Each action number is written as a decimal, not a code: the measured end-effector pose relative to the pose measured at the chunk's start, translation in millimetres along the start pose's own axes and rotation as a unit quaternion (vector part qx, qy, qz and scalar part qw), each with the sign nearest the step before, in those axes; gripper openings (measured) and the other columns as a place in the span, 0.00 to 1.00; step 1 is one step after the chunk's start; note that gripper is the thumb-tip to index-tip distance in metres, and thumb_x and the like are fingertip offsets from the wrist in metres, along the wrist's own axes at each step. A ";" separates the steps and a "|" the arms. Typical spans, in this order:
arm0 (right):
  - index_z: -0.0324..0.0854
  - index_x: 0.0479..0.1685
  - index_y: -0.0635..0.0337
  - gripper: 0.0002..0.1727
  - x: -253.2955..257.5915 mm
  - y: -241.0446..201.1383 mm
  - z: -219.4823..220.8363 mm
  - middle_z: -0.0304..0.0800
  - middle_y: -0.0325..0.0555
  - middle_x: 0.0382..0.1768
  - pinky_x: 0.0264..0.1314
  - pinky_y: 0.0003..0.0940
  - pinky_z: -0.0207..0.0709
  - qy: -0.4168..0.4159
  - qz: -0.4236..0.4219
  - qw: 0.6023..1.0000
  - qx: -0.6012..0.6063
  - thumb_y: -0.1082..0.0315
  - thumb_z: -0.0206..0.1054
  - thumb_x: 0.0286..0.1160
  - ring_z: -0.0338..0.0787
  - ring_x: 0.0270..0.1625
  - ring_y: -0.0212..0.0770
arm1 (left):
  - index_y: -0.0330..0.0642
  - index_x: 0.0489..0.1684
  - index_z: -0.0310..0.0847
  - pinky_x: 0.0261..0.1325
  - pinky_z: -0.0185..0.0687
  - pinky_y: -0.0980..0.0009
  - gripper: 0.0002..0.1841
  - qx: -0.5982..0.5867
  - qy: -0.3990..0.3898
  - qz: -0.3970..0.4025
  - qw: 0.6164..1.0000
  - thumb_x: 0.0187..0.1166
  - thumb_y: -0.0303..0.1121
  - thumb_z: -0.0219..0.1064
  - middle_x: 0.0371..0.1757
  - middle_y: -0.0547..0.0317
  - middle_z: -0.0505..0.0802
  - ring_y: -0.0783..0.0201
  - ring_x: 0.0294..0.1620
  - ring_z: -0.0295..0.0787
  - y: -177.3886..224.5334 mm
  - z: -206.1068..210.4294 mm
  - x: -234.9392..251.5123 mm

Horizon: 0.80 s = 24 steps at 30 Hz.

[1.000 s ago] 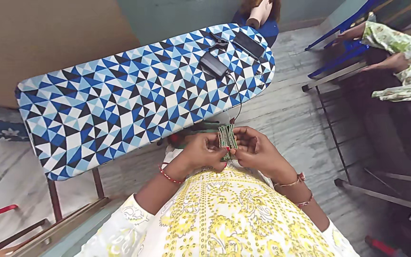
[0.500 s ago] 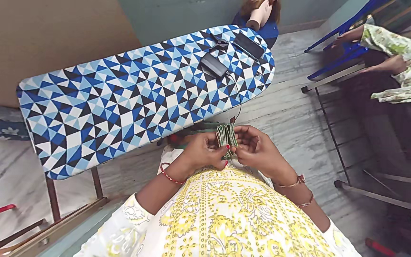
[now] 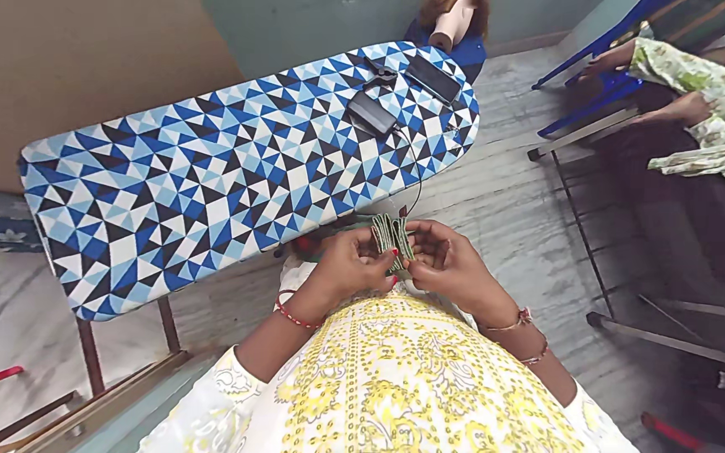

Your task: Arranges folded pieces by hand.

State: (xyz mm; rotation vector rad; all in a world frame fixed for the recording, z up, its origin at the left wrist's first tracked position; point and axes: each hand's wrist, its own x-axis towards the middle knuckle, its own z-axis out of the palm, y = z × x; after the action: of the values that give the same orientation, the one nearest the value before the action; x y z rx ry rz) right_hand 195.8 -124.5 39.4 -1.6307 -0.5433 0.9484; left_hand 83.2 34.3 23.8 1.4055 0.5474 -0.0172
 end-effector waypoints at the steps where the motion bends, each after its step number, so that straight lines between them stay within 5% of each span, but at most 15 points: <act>1: 0.75 0.65 0.66 0.28 -0.1 -0.2 0.1 0.89 0.38 0.44 0.40 0.20 0.87 0.001 0.002 1.000 0.001 0.75 0.71 0.60 0.91 0.40 0.26 | 0.37 0.42 0.86 0.42 0.88 0.83 0.10 -0.005 -0.002 0.001 1.000 0.65 0.25 0.74 0.34 0.70 0.93 0.82 0.34 0.90 0.1 0.2 -0.2; 24: 0.74 0.62 0.65 0.26 2.4 -5.8 -6.2 0.88 0.39 0.44 0.42 0.21 0.89 -0.027 0.006 0.999 -0.024 0.71 0.75 0.63 0.91 0.40 0.26 | 0.35 0.46 0.84 0.50 0.86 0.83 0.07 0.010 -0.103 0.059 0.993 0.76 0.28 0.68 0.40 0.71 0.93 0.85 0.42 0.89 -0.6 -10.8 6.5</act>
State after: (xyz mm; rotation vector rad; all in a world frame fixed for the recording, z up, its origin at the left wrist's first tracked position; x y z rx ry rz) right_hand 203.0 -124.7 44.5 -1.6570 -0.5989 0.9968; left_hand 84.9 46.3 20.2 1.4349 0.2933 -0.0721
